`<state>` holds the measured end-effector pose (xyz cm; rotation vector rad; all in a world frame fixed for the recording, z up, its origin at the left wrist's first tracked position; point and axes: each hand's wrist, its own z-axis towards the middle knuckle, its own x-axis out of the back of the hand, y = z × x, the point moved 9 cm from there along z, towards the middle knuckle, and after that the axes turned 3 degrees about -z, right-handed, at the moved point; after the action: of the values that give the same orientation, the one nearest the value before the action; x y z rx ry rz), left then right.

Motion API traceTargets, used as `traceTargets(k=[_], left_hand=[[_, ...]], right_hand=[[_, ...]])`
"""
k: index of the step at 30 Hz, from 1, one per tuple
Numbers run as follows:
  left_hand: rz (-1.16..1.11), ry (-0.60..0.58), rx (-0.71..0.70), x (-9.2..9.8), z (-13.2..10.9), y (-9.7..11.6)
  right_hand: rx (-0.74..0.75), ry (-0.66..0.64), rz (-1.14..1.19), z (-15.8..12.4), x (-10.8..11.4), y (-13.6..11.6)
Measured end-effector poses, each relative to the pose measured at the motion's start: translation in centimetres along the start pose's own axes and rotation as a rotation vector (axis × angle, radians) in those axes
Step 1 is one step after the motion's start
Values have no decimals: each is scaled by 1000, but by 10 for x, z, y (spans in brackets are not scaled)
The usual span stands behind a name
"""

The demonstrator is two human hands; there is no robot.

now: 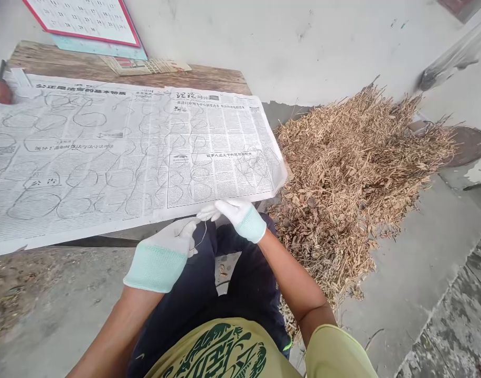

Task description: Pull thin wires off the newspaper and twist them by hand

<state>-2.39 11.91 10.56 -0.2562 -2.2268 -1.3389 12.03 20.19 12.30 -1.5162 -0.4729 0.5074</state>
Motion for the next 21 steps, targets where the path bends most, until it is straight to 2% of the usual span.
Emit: traceTargets(k=[10, 16, 21], left_hand=[[0, 163, 55, 9, -6, -6], [125, 323, -37, 18, -15, 3], [63, 414, -81, 22, -17, 4]], right_hand=[[-10, -81, -14, 4, -8, 2], [-26, 3, 182, 9, -4, 16], [-102, 0, 181, -5, -15, 33]])
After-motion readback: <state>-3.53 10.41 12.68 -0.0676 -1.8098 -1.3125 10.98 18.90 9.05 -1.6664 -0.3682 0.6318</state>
